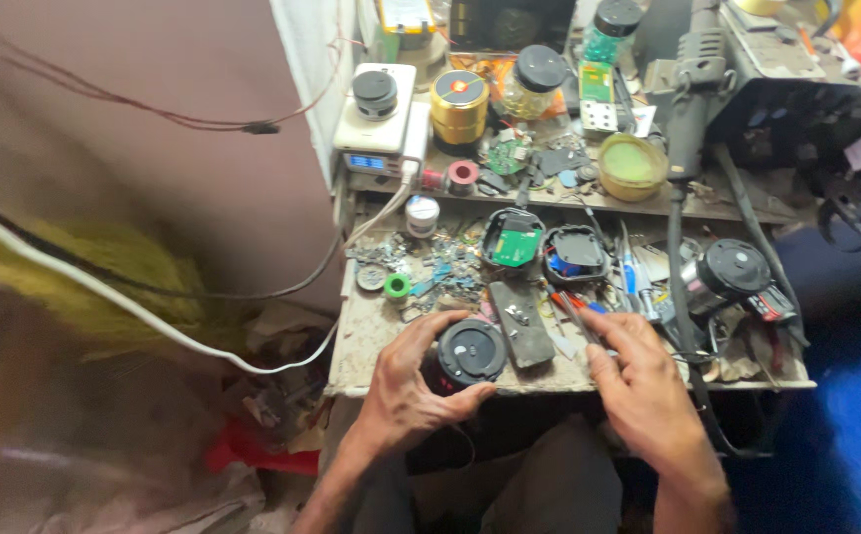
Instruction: The person uses tweezers to place a small component onto a red cylindrical device, then secures a black circular cover over it. They use a small screwdriver to tighten a screw on the cover, completing the assembly.
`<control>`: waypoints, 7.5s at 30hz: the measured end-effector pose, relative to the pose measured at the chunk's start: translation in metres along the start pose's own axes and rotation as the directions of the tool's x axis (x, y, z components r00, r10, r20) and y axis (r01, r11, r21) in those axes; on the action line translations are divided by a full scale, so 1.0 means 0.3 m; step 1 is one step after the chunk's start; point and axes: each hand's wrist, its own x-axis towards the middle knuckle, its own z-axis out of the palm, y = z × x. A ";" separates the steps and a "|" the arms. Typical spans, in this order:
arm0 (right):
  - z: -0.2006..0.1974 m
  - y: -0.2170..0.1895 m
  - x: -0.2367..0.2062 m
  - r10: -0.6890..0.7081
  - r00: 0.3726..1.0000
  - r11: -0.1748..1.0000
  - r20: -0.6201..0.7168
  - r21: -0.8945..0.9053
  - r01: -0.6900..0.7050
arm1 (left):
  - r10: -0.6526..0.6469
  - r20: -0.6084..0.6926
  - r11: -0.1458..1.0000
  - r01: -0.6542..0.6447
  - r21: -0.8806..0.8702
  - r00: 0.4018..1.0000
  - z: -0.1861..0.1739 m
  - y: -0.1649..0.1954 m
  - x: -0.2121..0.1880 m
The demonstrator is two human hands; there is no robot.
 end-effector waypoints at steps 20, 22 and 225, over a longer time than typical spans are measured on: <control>-0.057 0.104 0.044 -0.009 0.999 0.890 -0.032 -0.456 -0.007 | 0.079 -0.038 0.996 -0.077 0.044 0.996 0.007 -0.016 -0.006; -0.055 0.110 0.052 -0.027 1.000 0.875 -0.009 -0.484 0.019 | 0.075 -0.049 0.996 -0.072 0.052 0.996 0.009 -0.014 -0.005; -0.209 -0.212 0.076 -0.281 0.958 0.946 0.058 0.183 0.267 | -0.018 0.703 1.000 0.020 0.005 0.711 -0.190 0.106 0.200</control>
